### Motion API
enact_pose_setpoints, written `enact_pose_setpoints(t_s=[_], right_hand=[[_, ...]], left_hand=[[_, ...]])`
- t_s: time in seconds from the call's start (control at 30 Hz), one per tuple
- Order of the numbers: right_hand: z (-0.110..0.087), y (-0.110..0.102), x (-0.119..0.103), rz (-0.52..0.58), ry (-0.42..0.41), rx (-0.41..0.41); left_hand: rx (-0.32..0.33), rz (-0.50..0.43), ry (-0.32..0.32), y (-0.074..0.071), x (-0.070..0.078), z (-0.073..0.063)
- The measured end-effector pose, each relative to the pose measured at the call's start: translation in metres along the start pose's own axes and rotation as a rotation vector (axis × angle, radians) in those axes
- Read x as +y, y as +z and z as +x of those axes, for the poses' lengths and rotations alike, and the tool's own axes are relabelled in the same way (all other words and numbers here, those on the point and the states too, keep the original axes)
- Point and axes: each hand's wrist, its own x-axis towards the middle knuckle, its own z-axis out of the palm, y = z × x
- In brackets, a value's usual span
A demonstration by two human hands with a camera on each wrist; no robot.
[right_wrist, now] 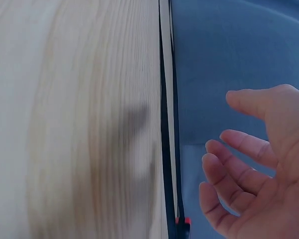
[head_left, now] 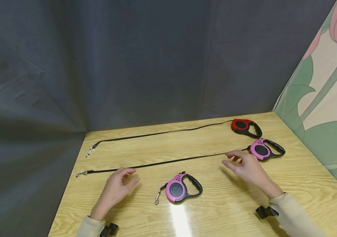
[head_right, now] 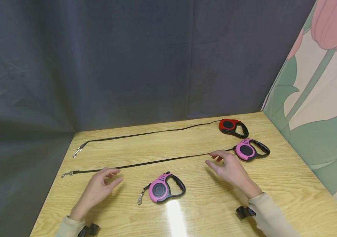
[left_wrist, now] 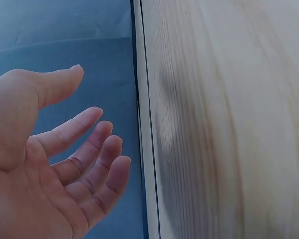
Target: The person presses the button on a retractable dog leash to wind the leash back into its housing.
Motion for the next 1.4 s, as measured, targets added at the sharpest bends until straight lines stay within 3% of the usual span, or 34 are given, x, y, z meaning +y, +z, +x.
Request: enact_pose_setpoints(t_s=[0.43, 0.73, 1.4], right_hand=[[0.000, -0.017, 0.021, -0.048, -0.001, 0.068], [-0.003, -0.027, 0.031, -0.077, 0.008, 0.117], [0.000, -0.055, 0.063, -0.076, 0.115, 0.104]], left_hand=[[0.020, 0.055, -0.051, -0.021, -0.020, 0.000], [0.044, 0.070, -0.042, -0.034, -0.027, 0.000], [0.108, 0.056, -0.118, -0.053, -0.055, -0.007]])
